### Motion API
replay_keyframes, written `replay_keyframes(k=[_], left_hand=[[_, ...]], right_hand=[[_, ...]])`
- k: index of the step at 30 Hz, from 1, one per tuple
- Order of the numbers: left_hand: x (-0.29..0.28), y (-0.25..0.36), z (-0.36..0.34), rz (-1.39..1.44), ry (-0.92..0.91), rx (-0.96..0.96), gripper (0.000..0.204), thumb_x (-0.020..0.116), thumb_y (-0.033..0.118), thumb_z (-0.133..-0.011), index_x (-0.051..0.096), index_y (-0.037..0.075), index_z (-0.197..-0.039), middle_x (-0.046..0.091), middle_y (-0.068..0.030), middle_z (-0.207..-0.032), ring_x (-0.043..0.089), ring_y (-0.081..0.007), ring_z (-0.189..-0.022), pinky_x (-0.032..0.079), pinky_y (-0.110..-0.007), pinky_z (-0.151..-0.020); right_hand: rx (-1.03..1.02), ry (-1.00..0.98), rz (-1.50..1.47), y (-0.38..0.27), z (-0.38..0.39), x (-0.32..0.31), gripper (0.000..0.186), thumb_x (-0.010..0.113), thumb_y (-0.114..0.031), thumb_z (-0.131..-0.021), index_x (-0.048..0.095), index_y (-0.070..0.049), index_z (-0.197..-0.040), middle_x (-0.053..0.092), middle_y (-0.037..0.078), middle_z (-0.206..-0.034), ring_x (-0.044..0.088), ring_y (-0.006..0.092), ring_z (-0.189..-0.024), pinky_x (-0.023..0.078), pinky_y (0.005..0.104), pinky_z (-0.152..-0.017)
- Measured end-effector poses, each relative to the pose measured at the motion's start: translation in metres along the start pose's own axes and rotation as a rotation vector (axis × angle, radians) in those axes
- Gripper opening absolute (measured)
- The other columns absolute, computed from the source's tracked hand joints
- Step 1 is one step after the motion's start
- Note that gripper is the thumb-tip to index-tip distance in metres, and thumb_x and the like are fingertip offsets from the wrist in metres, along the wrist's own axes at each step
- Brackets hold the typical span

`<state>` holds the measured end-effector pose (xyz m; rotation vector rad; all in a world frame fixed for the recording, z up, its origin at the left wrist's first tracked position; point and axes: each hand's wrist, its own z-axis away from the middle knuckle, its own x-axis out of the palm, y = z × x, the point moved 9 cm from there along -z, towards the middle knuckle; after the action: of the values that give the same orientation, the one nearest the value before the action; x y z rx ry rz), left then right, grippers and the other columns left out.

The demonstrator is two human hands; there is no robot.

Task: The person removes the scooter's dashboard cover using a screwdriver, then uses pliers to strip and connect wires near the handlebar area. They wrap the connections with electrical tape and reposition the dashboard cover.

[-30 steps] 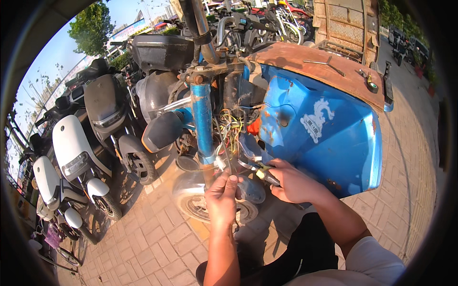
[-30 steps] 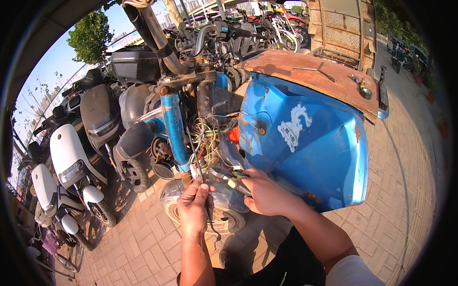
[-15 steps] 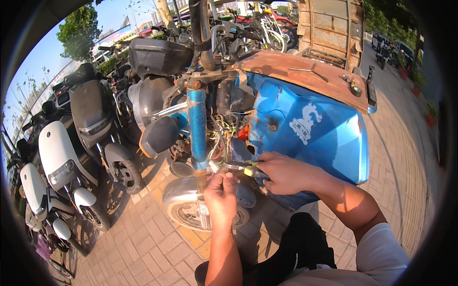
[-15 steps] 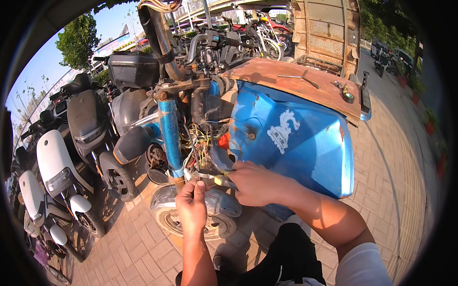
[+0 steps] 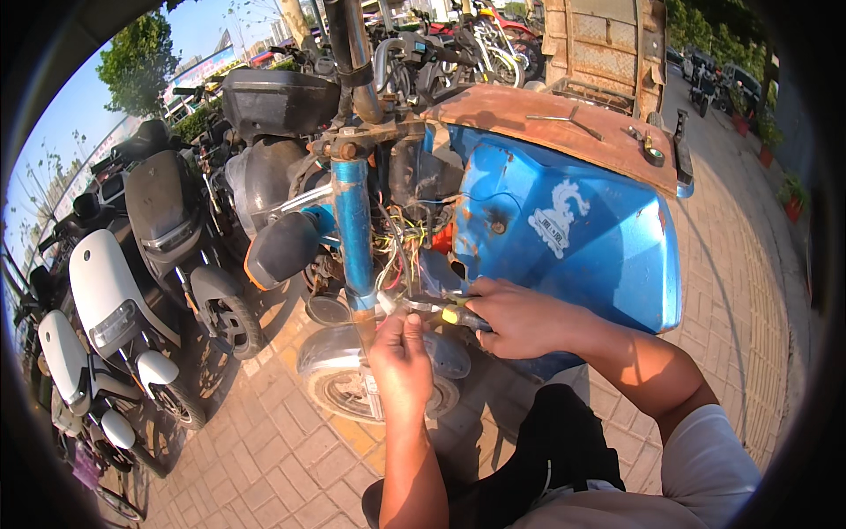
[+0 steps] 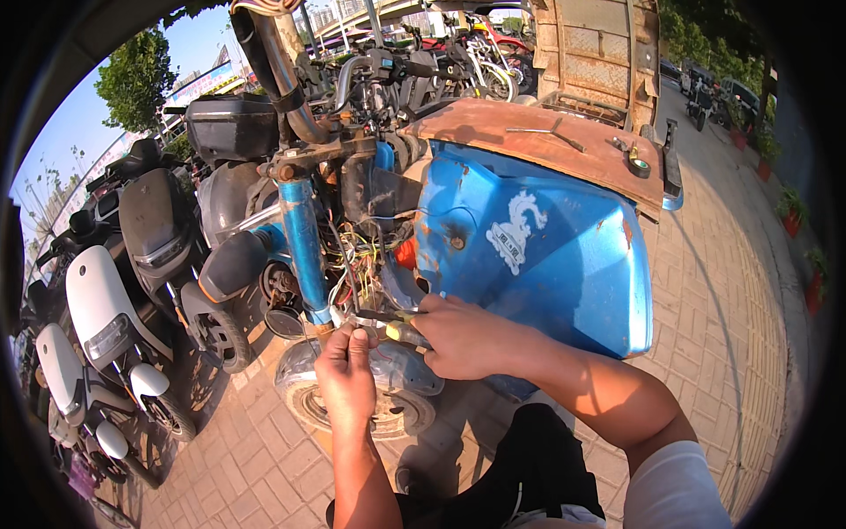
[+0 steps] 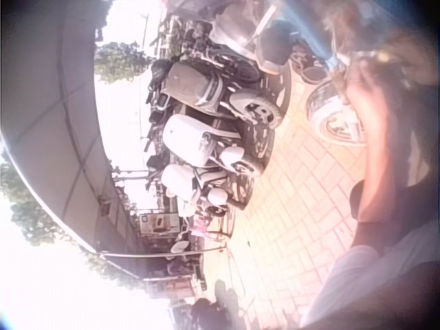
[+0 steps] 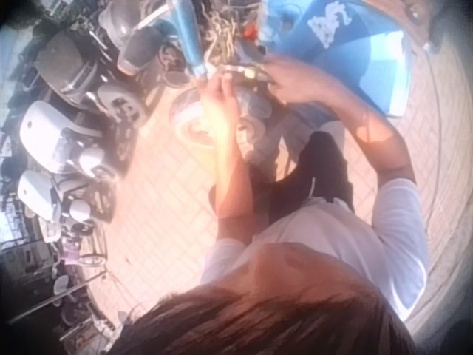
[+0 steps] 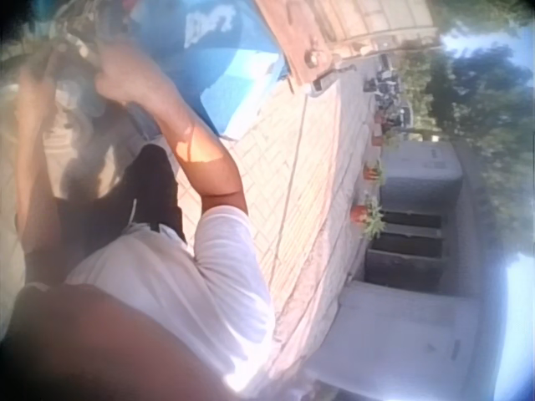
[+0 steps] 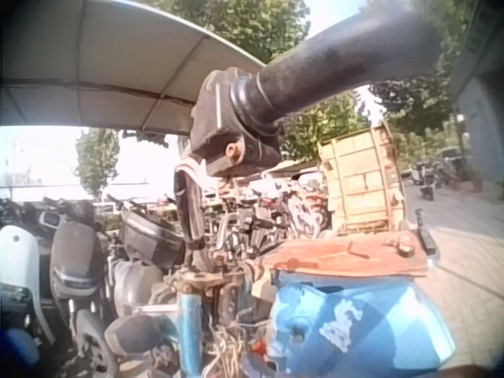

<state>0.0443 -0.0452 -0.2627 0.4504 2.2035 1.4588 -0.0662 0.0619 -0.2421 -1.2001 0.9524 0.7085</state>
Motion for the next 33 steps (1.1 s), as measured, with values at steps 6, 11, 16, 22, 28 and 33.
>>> replay_keyframes(k=[6, 11, 16, 22, 28, 33], left_hand=[[-0.002, -0.003, 0.001, 0.073, 0.002, 0.039, 0.032, 0.056, 0.016, -0.099, 0.059, -0.006, -0.122, 0.063, -0.0036, -0.084, 0.053, -0.0079, -0.075, 0.045, -0.023, -0.070], [-0.003, -0.003, 0.001, 0.048, -0.006, 0.051, 0.035, 0.053, 0.013, -0.099, 0.055, -0.006, -0.129, 0.061, -0.0016, -0.091, 0.051, -0.0063, -0.078, 0.045, -0.022, -0.070], [-0.007, 0.007, 0.002, 0.013, -0.008, 0.070, 0.037, 0.052, 0.011, -0.098, 0.052, -0.005, -0.132, 0.063, -0.0029, -0.100, 0.053, -0.0072, -0.083, 0.045, -0.022, -0.075], [-0.003, 0.010, 0.001, 0.059, -0.073, 0.026, 0.037, 0.049, 0.009, -0.098, 0.051, -0.005, -0.133, 0.064, -0.0120, -0.118, 0.056, -0.0121, -0.103, 0.043, -0.024, -0.090], [-0.006, 0.002, 0.000, 0.074, -0.068, -0.052, 0.036, 0.048, 0.008, -0.099, 0.053, -0.005, -0.132, 0.065, -0.0059, -0.106, 0.054, -0.0086, -0.090, 0.043, -0.022, -0.082], [-0.010, 0.001, 0.001, 0.062, -0.057, -0.043, 0.034, 0.050, 0.009, -0.099, 0.054, -0.006, -0.129, 0.065, -0.0067, -0.105, 0.055, -0.0095, -0.091, 0.044, -0.023, -0.082]], right_hand=[[-0.049, 0.041, -0.132, -0.003, -0.002, -0.001, 0.037, 0.060, -0.014, -0.081, 0.055, 0.006, -0.112, 0.048, 0.023, -0.125, 0.046, 0.0400, -0.119, 0.040, 0.0435, -0.099], [-0.020, -0.031, -0.136, -0.003, -0.006, -0.002, 0.037, 0.059, -0.014, -0.081, 0.054, 0.005, -0.113, 0.048, 0.023, -0.125, 0.047, 0.0405, -0.119, 0.041, 0.0423, -0.099], [-0.039, -0.011, -0.125, -0.007, -0.008, -0.005, 0.037, 0.058, -0.014, -0.082, 0.054, 0.004, -0.113, 0.048, 0.024, -0.124, 0.047, 0.0398, -0.119, 0.041, 0.0424, -0.098], [-0.068, 0.010, -0.093, -0.009, -0.009, -0.011, 0.034, 0.061, -0.018, -0.083, 0.058, 0.001, -0.111, 0.052, 0.021, -0.117, 0.052, 0.0383, -0.110, 0.043, 0.0430, -0.092], [-0.049, 0.075, -0.065, -0.013, -0.004, -0.016, 0.036, 0.061, -0.026, -0.085, 0.060, 0.003, -0.107, 0.056, 0.022, -0.107, 0.053, 0.0396, -0.109, 0.042, 0.0451, -0.094], [-0.078, 0.020, -0.099, -0.012, -0.003, -0.007, 0.035, 0.062, -0.021, -0.085, 0.058, 0.003, -0.111, 0.052, 0.024, -0.122, 0.052, 0.0414, -0.112, 0.043, 0.0439, -0.096]])
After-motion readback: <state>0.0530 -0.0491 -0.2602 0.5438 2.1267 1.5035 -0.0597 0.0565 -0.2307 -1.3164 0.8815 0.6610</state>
